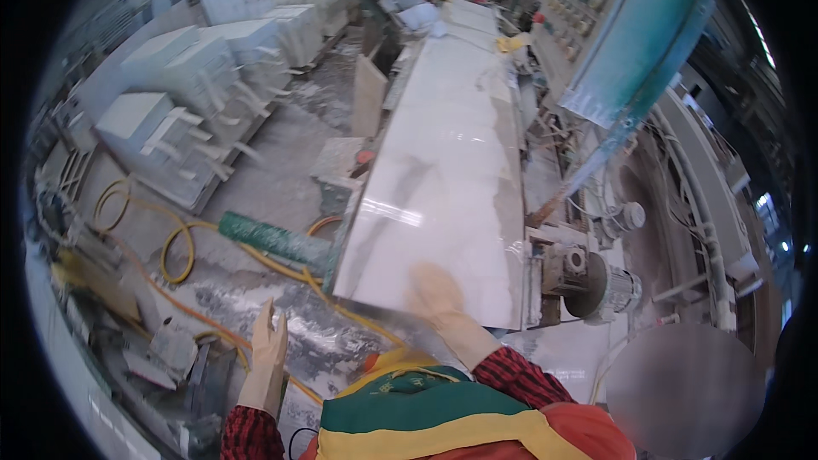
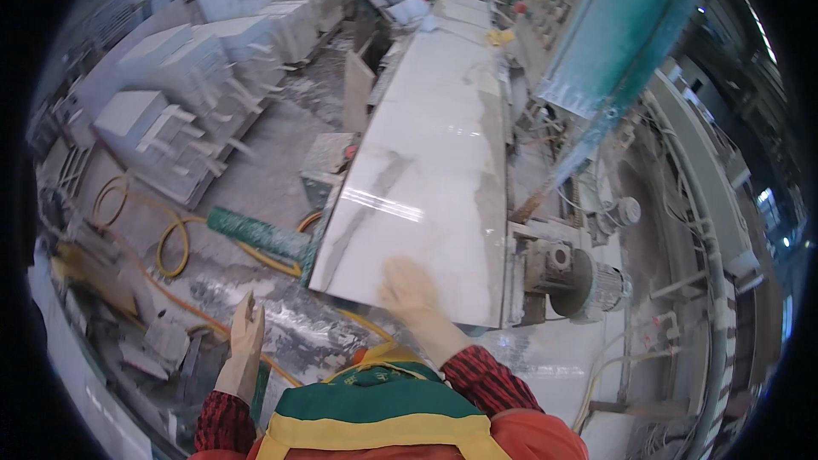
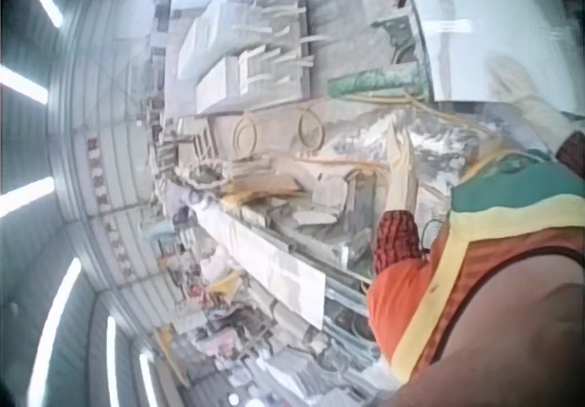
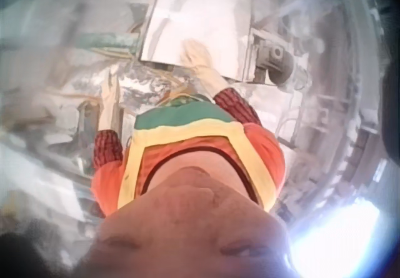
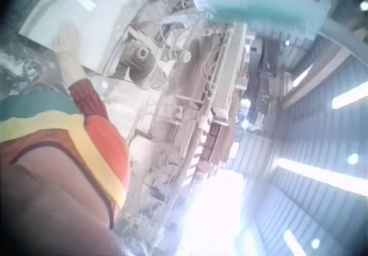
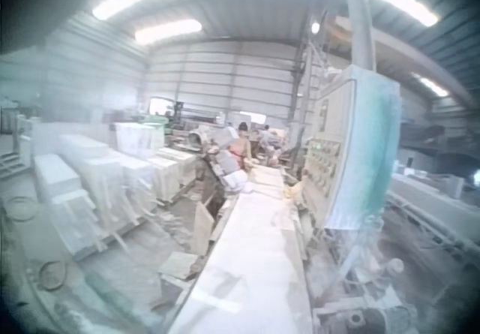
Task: The person repeatedly picks up large white rectangular tiles from a conveyor belt and places them onto a stack. The person wears gloves and handles each tile individually, moving it from the moving belt to a growing pile nearby.
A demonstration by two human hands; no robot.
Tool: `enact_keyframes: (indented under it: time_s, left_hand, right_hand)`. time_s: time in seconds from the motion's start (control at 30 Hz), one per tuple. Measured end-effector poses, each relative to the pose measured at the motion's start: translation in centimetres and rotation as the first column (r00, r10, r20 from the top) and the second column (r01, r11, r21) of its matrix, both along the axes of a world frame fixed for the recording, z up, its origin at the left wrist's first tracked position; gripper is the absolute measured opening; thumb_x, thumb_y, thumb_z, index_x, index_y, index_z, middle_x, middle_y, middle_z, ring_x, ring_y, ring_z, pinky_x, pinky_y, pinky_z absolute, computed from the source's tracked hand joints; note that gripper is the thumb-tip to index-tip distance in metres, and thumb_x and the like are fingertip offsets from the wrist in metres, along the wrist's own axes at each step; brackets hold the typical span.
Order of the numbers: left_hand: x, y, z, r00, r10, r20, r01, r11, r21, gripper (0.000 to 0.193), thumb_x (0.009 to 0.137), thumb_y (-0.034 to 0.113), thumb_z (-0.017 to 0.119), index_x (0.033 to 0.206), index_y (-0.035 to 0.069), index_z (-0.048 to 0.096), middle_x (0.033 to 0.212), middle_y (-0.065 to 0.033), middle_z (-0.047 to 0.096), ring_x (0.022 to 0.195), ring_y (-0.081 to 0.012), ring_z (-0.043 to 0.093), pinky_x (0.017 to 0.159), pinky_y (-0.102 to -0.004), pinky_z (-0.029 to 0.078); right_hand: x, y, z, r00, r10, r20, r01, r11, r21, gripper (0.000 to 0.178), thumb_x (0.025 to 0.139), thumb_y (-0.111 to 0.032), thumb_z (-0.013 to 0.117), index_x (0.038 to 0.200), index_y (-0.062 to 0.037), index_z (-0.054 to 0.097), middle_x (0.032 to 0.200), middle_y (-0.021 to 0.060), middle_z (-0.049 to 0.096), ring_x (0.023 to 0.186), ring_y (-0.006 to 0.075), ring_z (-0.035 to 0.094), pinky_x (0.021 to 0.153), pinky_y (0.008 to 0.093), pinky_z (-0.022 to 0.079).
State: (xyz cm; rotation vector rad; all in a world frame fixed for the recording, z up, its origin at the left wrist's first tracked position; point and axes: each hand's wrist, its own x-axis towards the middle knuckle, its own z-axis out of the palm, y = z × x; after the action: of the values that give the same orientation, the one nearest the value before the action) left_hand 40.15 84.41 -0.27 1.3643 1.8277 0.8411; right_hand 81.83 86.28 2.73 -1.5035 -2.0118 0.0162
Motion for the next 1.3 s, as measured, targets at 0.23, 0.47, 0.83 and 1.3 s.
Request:
enact_keyframes:
  time_s: [0.23,0.47,0.83,1.3]
  left_hand:
    - [-5.4,-13.9,0.0,0.975,0.196,0.103,-0.198,0.980,0.013,0.061,0.109,0.027,0.065,0.163,0.003,0.051,0.162,-0.0237,0.057,0.151,-0.0359,0.055,0.124,-0.0420,0.044]
    - [-6.4,-35.6,2.5,0.755,0.639,-0.145,-0.644,0.681,-0.348,0.062,0.110,0.035,0.061,0.161,0.001,0.051,0.162,-0.0206,0.058,0.150,-0.0312,0.056,0.124,-0.0395,0.044]
    - [2.9,-62.7,6.8,0.457,0.773,-0.440,-0.845,0.223,-0.487,0.064,0.109,0.048,0.056,0.161,0.011,0.055,0.156,-0.0140,0.065,0.143,-0.0284,0.062,0.118,-0.0378,0.048]
    - [11.4,-90.4,-0.8,0.431,0.759,-0.488,-0.852,0.164,-0.497,0.060,0.110,0.042,0.051,0.165,0.018,0.050,0.159,-0.0118,0.062,0.143,-0.0309,0.061,0.119,-0.0405,0.047]
  right_hand:
    - [-7.0,5.7,-3.9,0.909,0.388,0.151,-0.380,0.921,-0.082,0.058,0.103,-0.027,0.063,0.153,0.0012,0.057,0.155,0.0268,0.059,0.149,0.0445,0.052,0.130,0.0544,0.037]
    - [-5.3,8.0,-6.6,0.882,0.425,0.202,-0.429,0.903,-0.029,0.051,0.108,-0.024,0.057,0.150,0.0037,0.060,0.153,0.0307,0.060,0.146,0.0474,0.054,0.129,0.0555,0.036]
    - [1.0,8.5,-7.6,0.827,0.494,0.267,-0.466,0.869,-0.165,0.055,0.115,-0.029,0.048,0.164,-0.0029,0.049,0.170,0.0232,0.047,0.159,0.0412,0.041,0.135,0.0494,0.027]
    - [19.3,-4.9,-8.5,0.996,-0.083,-0.018,0.075,0.964,-0.254,0.039,0.110,-0.018,0.053,0.142,-0.0004,0.066,0.150,0.0174,0.063,0.146,0.0350,0.054,0.125,0.0415,0.038]
